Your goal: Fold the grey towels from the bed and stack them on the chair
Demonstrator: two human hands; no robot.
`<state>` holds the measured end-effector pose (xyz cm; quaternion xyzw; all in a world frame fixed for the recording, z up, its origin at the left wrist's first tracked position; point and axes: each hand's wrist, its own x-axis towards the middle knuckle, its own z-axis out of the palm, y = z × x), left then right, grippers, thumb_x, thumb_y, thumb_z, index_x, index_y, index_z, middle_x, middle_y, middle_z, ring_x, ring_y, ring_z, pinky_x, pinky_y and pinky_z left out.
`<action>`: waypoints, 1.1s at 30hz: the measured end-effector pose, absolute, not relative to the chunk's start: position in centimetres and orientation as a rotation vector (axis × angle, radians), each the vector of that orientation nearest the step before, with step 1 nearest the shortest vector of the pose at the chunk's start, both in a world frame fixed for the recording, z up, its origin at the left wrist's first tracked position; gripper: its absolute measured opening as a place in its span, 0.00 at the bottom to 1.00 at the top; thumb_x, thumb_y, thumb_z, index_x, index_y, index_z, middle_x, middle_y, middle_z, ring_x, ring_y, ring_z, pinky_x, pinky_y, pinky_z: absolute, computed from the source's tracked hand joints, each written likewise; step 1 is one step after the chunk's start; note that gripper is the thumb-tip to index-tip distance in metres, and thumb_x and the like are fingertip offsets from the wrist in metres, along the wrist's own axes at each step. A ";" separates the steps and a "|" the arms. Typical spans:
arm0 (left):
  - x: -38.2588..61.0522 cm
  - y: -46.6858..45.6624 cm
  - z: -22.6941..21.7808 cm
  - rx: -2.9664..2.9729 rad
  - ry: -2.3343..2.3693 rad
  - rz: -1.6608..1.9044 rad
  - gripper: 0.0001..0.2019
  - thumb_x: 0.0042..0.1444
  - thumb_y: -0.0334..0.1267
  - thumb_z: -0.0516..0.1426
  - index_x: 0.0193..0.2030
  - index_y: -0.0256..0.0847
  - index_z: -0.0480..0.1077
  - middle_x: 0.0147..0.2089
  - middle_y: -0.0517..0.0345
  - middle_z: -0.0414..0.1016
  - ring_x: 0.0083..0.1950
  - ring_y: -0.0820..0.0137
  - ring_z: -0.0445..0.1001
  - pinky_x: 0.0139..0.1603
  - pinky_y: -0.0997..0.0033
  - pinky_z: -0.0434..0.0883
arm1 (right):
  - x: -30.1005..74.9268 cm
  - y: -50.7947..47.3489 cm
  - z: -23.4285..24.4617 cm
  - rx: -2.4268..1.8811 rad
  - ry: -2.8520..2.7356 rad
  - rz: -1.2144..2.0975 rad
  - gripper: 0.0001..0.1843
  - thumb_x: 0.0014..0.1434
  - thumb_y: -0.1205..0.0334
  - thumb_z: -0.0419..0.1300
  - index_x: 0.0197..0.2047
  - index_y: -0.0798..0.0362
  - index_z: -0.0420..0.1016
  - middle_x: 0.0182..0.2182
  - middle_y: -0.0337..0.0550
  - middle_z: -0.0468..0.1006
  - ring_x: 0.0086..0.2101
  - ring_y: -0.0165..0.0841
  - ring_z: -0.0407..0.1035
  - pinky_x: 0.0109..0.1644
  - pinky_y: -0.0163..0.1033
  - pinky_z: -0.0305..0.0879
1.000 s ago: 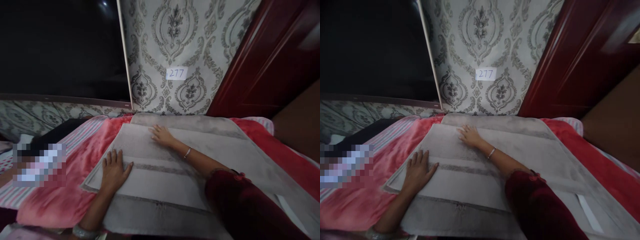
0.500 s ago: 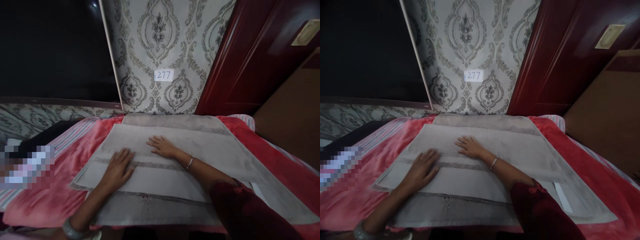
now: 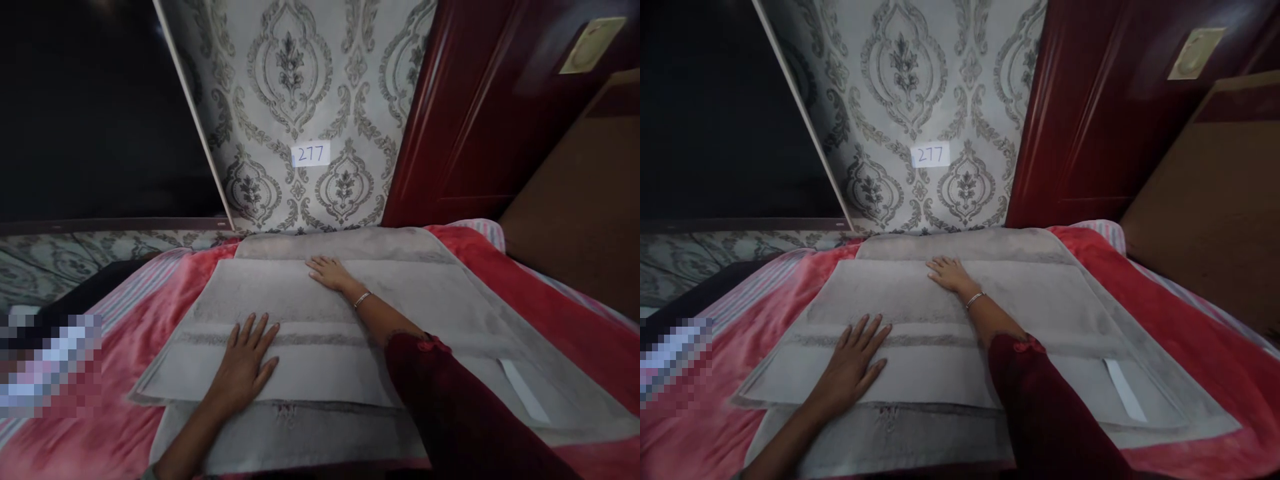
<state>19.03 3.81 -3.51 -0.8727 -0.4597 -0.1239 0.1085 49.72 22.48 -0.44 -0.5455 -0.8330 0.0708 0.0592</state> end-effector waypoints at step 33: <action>27.8 10.0 -3.1 -2.638 -1.342 -0.378 0.29 0.69 0.52 0.46 0.75 0.51 0.57 0.77 0.53 0.55 0.77 0.47 0.53 0.72 0.33 0.56 | 64.6 18.6 -0.8 -1.969 -2.237 0.160 0.34 0.73 0.42 0.37 0.77 0.39 0.51 0.76 0.41 0.49 0.73 0.45 0.43 0.74 0.59 0.39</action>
